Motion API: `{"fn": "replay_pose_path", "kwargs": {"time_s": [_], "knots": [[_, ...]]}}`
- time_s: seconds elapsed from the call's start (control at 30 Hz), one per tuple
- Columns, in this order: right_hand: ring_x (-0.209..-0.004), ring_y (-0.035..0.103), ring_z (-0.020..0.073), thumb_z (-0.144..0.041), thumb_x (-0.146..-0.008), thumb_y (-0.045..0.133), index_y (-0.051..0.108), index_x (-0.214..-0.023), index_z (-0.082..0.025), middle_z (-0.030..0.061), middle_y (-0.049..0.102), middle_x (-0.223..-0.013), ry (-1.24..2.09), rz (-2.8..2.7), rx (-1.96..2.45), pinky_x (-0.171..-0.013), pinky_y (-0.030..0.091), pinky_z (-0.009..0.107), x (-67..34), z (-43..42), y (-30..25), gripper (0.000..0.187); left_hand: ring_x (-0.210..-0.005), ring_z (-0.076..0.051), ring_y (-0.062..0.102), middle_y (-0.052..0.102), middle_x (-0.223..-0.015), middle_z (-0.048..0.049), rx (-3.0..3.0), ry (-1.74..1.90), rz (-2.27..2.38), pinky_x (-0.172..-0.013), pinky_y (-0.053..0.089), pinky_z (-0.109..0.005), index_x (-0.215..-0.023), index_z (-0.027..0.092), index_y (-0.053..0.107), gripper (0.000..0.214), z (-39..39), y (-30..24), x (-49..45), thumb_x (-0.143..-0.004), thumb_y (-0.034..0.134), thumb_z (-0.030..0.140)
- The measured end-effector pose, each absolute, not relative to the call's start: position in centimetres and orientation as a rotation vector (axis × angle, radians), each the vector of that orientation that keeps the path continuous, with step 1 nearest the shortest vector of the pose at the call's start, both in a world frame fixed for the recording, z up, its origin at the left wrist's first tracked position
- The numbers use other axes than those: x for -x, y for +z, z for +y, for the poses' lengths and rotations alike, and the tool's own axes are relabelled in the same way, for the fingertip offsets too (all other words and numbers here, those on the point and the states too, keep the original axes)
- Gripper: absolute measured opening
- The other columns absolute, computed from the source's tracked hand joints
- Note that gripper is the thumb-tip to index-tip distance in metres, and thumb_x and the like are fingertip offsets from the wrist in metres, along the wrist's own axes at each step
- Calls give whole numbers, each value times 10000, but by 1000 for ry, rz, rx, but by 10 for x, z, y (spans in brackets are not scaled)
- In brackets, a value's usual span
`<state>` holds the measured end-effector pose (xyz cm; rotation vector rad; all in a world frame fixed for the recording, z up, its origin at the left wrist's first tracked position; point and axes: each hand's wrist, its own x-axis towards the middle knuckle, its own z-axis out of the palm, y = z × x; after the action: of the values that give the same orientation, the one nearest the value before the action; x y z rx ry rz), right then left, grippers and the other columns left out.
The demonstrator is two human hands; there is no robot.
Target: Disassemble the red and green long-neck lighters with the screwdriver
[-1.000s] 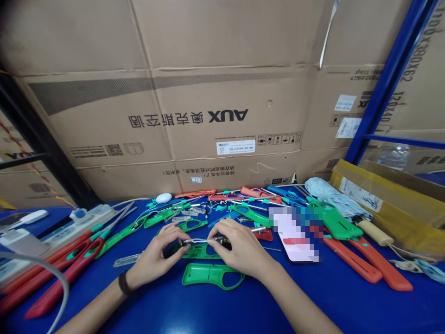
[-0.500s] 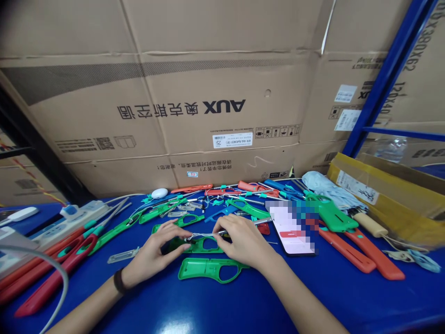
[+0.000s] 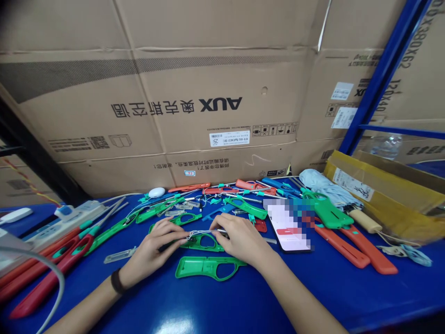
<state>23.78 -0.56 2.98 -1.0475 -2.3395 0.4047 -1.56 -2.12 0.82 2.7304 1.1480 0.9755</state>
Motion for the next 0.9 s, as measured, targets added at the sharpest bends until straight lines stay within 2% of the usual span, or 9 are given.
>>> {"fn": "replay_pose_path", "kwargs": {"time_s": [0.17,0.27,0.57,0.73,0.9], "knots": [[-830,622,166,-323,-906,503,631,-924,-224,25,674,-917,473,-2363,1058,-719,447,278,-236,-6,31,163,-831,-164,597,658,-882,-10,-2765,1072,1177,-882,415,-380,-1049,265,656,188,-20,8,15,-899,545,239],[-786,621,156,-282,-922,464,636,-866,-218,18,675,-871,422,-2405,1076,-682,425,268,-235,-8,33,192,-825,-161,602,665,-872,-3,-2752,1077,1185,-917,403,-399,-1026,271,663,174,-20,6,12,-895,552,250],[-611,579,121,-218,-845,527,619,-805,-210,-14,659,-714,393,-2434,1158,-534,309,223,-229,-15,36,100,-903,-188,608,685,-948,-31,-2627,935,1241,-942,402,-433,-1040,252,652,183,-18,3,8,-896,539,241],[-620,592,126,-182,-811,548,631,-816,-214,-23,672,-704,413,-2467,1175,-527,290,219,-229,-12,33,89,-926,-184,620,691,-989,-16,-2614,837,1246,-994,347,-468,-1072,266,636,199,-18,2,10,-904,530,248],[-633,598,123,-180,-817,552,637,-825,-217,-27,675,-709,403,-2467,1200,-531,292,220,-232,-11,33,93,-937,-183,617,686,-1010,-20,-2623,799,1247,-990,350,-464,-1101,276,632,225,-19,2,10,-918,503,260]]}}
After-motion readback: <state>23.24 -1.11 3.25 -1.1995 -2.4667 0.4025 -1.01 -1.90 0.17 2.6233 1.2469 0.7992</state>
